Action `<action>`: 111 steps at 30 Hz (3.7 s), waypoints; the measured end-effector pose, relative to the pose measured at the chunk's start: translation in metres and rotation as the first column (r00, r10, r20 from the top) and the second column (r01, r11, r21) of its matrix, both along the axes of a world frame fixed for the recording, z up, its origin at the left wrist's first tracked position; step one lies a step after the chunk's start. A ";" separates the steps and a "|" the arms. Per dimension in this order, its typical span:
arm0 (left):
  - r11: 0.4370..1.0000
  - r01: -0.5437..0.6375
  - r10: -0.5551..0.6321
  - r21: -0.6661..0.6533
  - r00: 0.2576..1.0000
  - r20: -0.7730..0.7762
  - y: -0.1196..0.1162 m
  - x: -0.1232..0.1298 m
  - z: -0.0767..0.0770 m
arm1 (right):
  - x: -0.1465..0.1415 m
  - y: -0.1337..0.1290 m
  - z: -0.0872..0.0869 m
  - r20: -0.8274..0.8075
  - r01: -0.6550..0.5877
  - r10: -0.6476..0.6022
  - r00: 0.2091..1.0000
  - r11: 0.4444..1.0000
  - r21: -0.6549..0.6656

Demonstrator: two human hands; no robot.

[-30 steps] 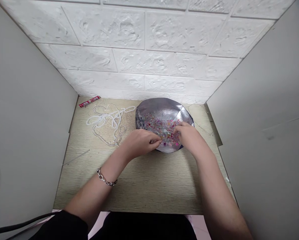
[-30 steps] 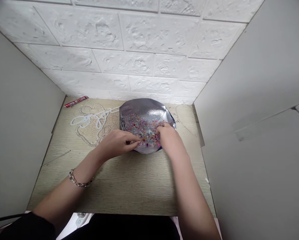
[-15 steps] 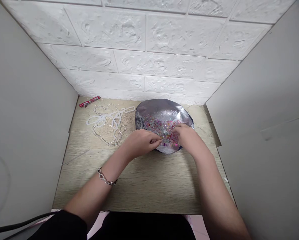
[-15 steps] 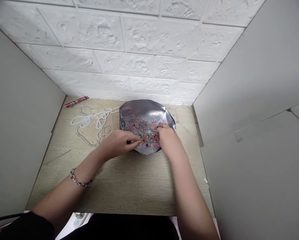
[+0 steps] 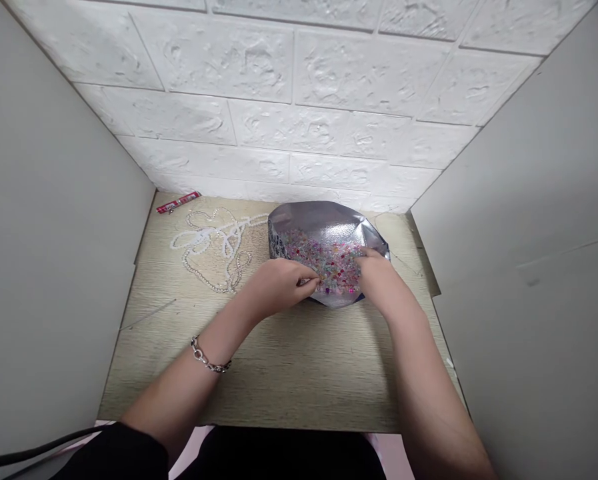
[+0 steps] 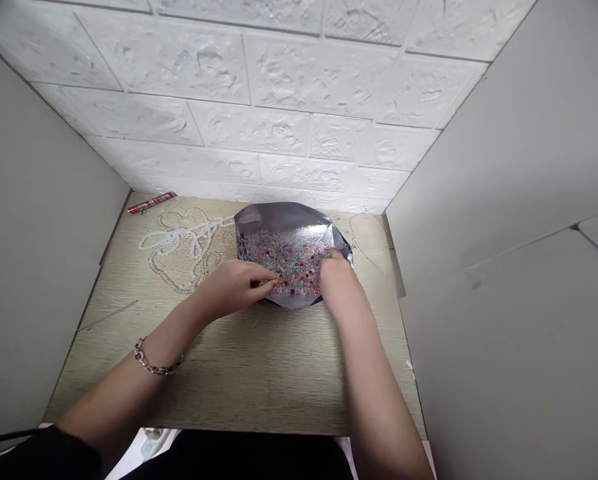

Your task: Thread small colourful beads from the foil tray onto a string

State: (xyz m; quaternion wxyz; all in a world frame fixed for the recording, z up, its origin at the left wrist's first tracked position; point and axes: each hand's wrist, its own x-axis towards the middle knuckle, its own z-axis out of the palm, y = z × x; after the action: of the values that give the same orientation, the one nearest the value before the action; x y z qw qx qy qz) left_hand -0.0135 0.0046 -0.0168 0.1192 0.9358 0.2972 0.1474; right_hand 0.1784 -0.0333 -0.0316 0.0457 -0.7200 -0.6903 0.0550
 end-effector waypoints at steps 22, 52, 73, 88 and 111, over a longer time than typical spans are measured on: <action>0.999 -0.047 0.047 0.018 0.998 -0.036 -0.003 0.001 0.002 | 0.004 0.002 0.000 -0.174 -0.013 0.009 0.985 1.000 -0.027; 0.984 -0.141 0.178 -0.112 0.854 0.489 -0.002 0.003 0.005 | -0.025 -0.004 0.023 -0.913 0.141 0.094 0.398 0.977 0.162; 0.943 -0.153 0.297 -0.296 0.787 0.540 -0.013 0.003 0.014 | -0.041 -0.004 0.014 -0.977 0.059 0.103 -0.188 0.994 0.094; 0.973 -0.190 0.231 -0.133 0.739 0.633 -0.018 0.007 0.014 | -0.049 -0.006 0.021 -0.948 0.058 0.004 -0.320 0.998 -0.016; 0.981 -0.184 0.183 -0.062 0.772 0.609 -0.017 0.006 0.011 | -0.050 -0.006 0.020 -0.958 0.052 -0.001 -0.288 0.999 -0.016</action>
State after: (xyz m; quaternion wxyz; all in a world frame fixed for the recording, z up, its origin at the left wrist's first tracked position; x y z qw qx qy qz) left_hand -0.0072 -0.0129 -0.0053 0.1934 0.8041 0.3324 0.4533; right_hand 0.1287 -0.0388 -0.0117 0.5938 -0.3997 -0.3600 0.5984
